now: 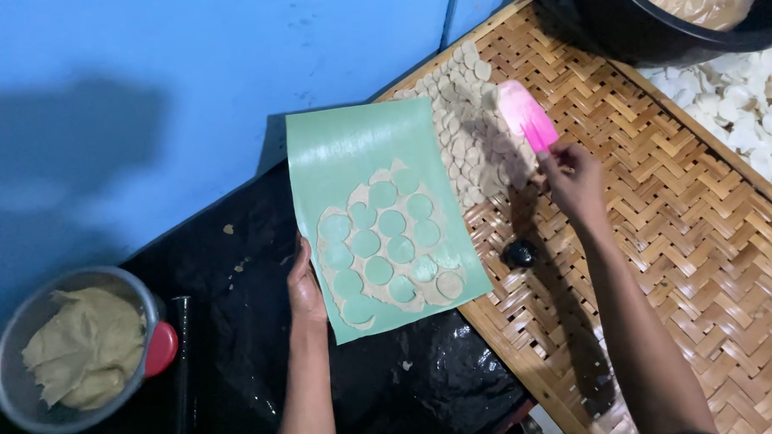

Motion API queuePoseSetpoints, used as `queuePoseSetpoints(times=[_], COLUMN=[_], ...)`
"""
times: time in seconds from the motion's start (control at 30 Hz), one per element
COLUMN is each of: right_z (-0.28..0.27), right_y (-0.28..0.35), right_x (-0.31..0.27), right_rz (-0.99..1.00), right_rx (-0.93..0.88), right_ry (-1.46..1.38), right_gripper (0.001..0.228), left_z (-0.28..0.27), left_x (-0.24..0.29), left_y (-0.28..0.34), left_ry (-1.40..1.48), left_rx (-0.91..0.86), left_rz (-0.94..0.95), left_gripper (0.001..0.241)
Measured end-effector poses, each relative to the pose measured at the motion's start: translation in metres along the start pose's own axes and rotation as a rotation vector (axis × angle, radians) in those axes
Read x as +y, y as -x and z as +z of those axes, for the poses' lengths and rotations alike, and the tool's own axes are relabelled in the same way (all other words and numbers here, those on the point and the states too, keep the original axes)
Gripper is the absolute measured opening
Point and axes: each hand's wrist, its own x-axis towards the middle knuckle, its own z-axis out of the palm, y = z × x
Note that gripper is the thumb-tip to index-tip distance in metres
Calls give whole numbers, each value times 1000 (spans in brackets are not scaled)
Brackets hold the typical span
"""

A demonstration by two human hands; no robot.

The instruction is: Manually shaping and rolling dough to prepare traditional crackers.

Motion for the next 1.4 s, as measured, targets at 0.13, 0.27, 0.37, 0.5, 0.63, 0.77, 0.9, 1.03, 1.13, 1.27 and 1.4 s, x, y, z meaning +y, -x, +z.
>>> queuePoseSetpoints(times=[0.13, 0.27, 0.37, 0.5, 0.63, 0.77, 0.9, 1.03, 1.13, 1.27, 1.4], right_z=[13, 21, 24, 24, 23, 22, 26, 21, 19, 17, 3], right_y=[-63, -97, -97, -96, -90, -74, -71, -48, 0, 77, 139], right_x=[23, 38, 15, 6, -11, -30, -23, -36, -67, -103, -96], right_rz=[-152, -103, 66, 162, 240, -17, -369, -426, -287, -164, -86], right_rx=[179, 170, 93, 12, 5, 63, 251, 309, 151, -18, -218], right_ry=[326, 307, 310, 381, 442, 633, 969, 891, 730, 596, 557], right_gripper=[28, 29, 26, 21, 24, 25, 16, 17, 18, 26, 29], left_z=[-3, -6, -3, 1, 3, 7, 7, -5, -13, 0, 6], left_x=[-1, -3, -1, 0, 1, 2, 2, 0, 0, 3, 4], left_y=[-1, -3, -3, -1, -1, 0, 0, -2, -3, 2, 5], left_ry=[-7, -15, -41, -53, -43, -32, -26, -44, -76, -71, -38], left_rx=[1, 26, 56, 57, 50, 77, 62, 98, 60, 60, -17], left_rz=[-8, -4, -5, -5, -9, -11, -10, -18, 14, -10, -80], left_gripper=[53, 55, 55, 56, 56, 56, 55, 56, 55, 56, 62])
